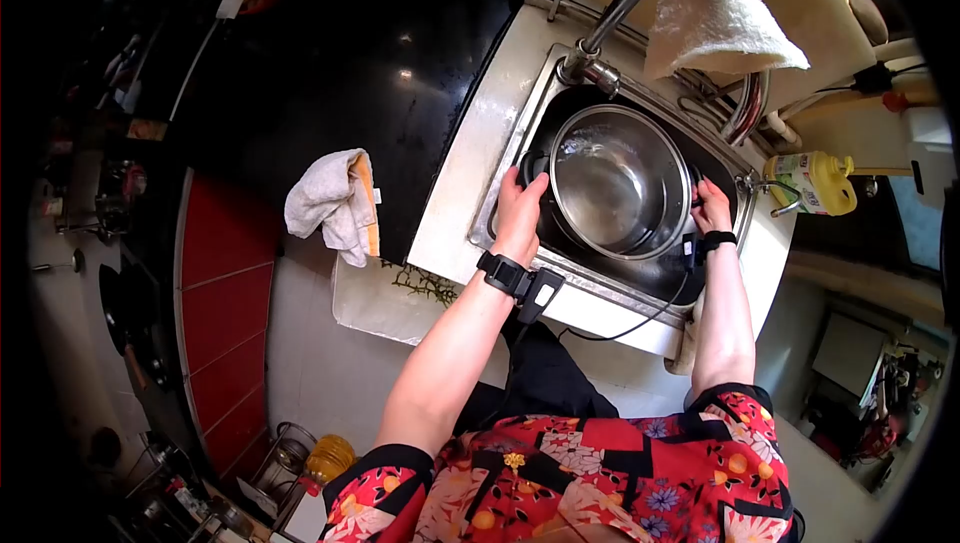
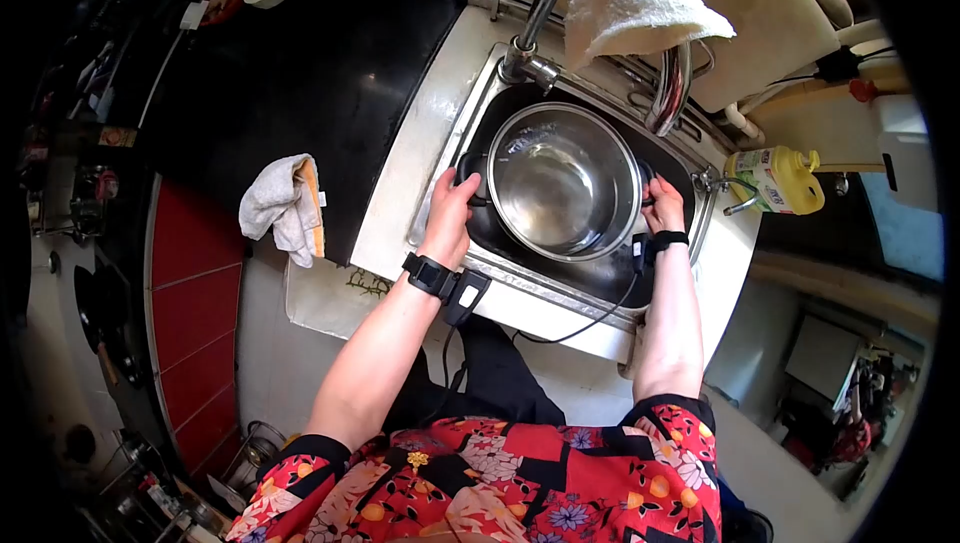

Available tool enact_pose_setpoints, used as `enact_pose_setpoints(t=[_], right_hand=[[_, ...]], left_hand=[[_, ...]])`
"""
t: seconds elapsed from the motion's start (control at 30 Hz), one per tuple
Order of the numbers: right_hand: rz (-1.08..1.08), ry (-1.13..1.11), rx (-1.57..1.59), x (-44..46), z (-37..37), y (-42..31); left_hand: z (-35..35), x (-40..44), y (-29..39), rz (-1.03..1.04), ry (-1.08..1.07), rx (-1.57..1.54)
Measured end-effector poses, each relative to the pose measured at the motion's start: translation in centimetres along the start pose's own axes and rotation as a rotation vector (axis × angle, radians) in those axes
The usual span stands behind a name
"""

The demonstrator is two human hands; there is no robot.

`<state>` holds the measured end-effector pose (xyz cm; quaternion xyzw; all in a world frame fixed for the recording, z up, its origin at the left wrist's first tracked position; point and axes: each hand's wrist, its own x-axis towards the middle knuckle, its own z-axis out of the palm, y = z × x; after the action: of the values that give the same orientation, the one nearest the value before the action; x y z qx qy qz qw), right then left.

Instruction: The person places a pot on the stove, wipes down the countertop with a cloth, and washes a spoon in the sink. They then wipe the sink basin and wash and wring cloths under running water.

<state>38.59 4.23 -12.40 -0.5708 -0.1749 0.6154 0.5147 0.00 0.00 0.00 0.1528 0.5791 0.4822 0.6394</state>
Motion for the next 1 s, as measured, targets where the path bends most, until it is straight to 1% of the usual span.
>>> enact_pose_setpoints(t=[0.03, 0.07, 0.1, 0.17, 0.2, 0.23, 0.3, 0.37, 0.4, 0.43, 0.47, 0.5, 0.53, 0.57, 0.6, 0.63, 0.67, 0.7, 0.73, 0.8, 0.83, 0.9, 0.93, 1.0], right_hand=[[-0.025, 0.013, 0.012, -0.6, 0.7, -0.8], [-0.045, 0.086, -0.018, -1.3, 1.4, -1.6], [-0.052, 0.106, -0.038, -1.5, 0.2, -3.1], [-0.087, 0.071, -0.066, -2.3, -0.8, -4.6], [-0.077, 0.118, -0.043, -2.7, -0.9, -5.1], [-0.086, 0.042, -0.024, -2.9, -1.5, -5.6], [-0.148, 0.081, -0.066, -5.2, -1.5, -6.9], [-0.096, 0.179, -0.170, -7.8, -2.2, -9.0], [-0.146, 0.059, -0.149, -8.1, -3.8, -9.2], [-0.162, 0.142, -0.191, -9.9, -1.3, -9.7], [-0.100, 0.100, -0.251, -13.3, 2.7, -12.1], [-0.056, 0.023, -0.204, -14.7, 3.4, -13.0], [-0.073, -0.067, -0.271, -15.9, 3.8, -13.6], [-0.069, 0.020, -0.262, -15.6, 2.3, -12.7], [-0.475, -0.419, -0.413, -24.5, 11.9, -11.8], [-0.502, -0.352, -0.459, -27.6, 13.9, -10.7], [-0.462, -0.334, -0.429, -28.8, 14.9, -9.6], [-0.421, -0.301, -0.415, -30.0, 16.3, -8.6], [-0.394, -0.292, -0.399, -31.1, 17.5, -7.7], [-0.367, -0.322, -0.390, -32.9, 20.1, -6.2], [-0.356, -0.342, -0.392, -33.6, 21.2, -5.6], [-0.341, -0.393, -0.394, -35.1, 23.4, -4.7], [-0.338, -0.419, -0.385, -35.9, 24.5, -4.1], [-0.325, -0.471, -0.367, -37.8, 26.7, -2.7]], left_hand=[[0.1, -0.2, 0.1, 0.003, 0.034, 0.034], [0.1, -0.6, 0.2, 0.003, 0.067, 0.068], [1.0, -1.0, -0.2, -0.014, 0.063, 0.055], [1.6, -2.2, 0.9, -0.001, -0.058, 0.050], [1.6, -2.8, 1.0, 0.028, -0.075, 0.050], [1.4, -3.2, 1.3, 0.072, -0.138, 0.084], [2.1, -5.7, 2.9, 0.051, -0.118, 0.041], [1.9, -6.9, 3.1, 0.074, -0.199, 0.066], [1.7, -7.5, 3.5, 0.098, -0.221, 0.078], [1.1, -7.1, 1.9, 0.081, -0.197, 0.099], [1.4, -7.7, 1.7, 0.193, -0.103, 0.137], [0.9, -8.5, 2.8, 0.073, -0.205, 0.104], [0.6, -9.0, 2.8, 0.087, -0.215, 0.106], [-0.2, -8.6, 1.2, 0.184, -0.249, 0.052], [-1.0, -10.4, 2.8, 0.197, -0.248, -0.030], [-1.5, -10.8, 2.2, 0.179, -0.266, -0.098], [-2.6, -12.1, 4.1, 0.199, -0.258, -0.024], [-3.8, -12.5, 5.1, 0.203, -0.261, 0.032], [-5.0, -13.2, 5.2, 0.250, -0.239, 0.041], [-7.6, -14.6, 5.6, 0.293, -0.258, 0.037], [-9.4, -15.7, 6.0, 0.239, -0.293, 0.012], [-12.5, -18.3, 6.2, 0.377, -0.185, -0.093], [-14.9, -19.6, 6.7, 0.384, -0.151, -0.026], [-20.0, -23.1, 8.3, 0.404, -0.141, -0.088]])
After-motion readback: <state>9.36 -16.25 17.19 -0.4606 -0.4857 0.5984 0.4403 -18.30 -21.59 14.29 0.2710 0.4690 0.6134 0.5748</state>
